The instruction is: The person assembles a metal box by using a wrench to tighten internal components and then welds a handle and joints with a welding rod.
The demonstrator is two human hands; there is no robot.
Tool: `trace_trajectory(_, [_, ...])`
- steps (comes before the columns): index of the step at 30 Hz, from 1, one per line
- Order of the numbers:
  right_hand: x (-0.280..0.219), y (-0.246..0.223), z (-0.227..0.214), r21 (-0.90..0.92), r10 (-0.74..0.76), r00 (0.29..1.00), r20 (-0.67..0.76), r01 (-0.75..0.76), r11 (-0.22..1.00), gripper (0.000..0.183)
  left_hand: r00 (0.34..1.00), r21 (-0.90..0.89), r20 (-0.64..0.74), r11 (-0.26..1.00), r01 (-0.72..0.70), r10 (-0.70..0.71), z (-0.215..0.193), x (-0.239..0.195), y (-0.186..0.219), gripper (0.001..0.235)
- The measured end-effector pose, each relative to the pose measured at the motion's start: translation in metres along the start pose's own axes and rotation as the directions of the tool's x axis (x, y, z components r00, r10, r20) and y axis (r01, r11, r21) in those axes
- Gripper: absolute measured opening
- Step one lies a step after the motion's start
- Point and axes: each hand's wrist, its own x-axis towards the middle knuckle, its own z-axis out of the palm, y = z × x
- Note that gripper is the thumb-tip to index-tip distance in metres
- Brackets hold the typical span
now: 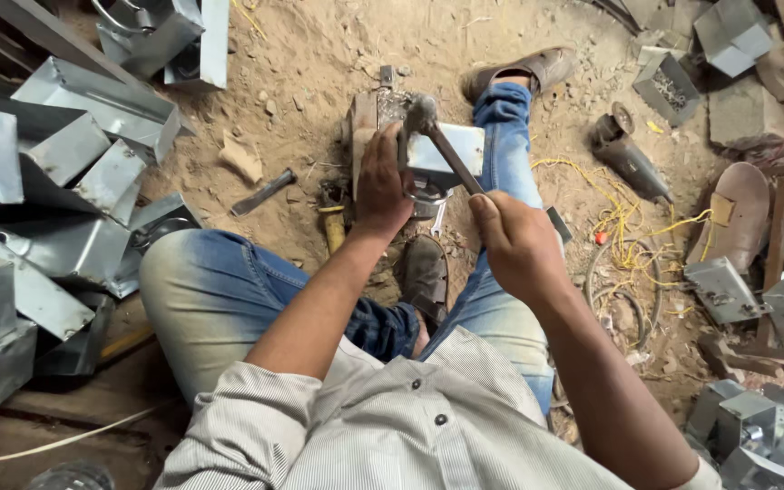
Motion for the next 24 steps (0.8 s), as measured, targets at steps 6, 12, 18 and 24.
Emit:
trace_trajectory(6, [-0.004,0.008,0.002,0.067,-0.087,0.99,-0.115,0.095,0.993,0.043,0.997,-0.007,-0.006,0.997,-0.071,0.071,-0.02,0.0,0.018,0.049])
trace_trajectory(12, [-0.015,0.021,-0.012,0.526,-0.054,0.989,0.137,-0.027,0.85,0.045,0.999,0.116,0.037,0.992,-0.039,0.035,-0.01,-0.004,0.007,0.06])
trace_trajectory(18, [-0.061,0.054,-0.105,0.773,0.13,0.991,0.039,-0.112,0.624,0.04,0.987,0.101,-0.019,0.983,-0.155,0.157,-0.009,-0.006,-0.001,0.059])
trace_trajectory(24, [-0.099,0.135,-0.184,0.511,0.193,0.952,-0.237,-0.047,0.858,0.049,0.996,-0.15,0.037,0.986,-0.076,0.082,-0.016,-0.005,-0.004,0.05])
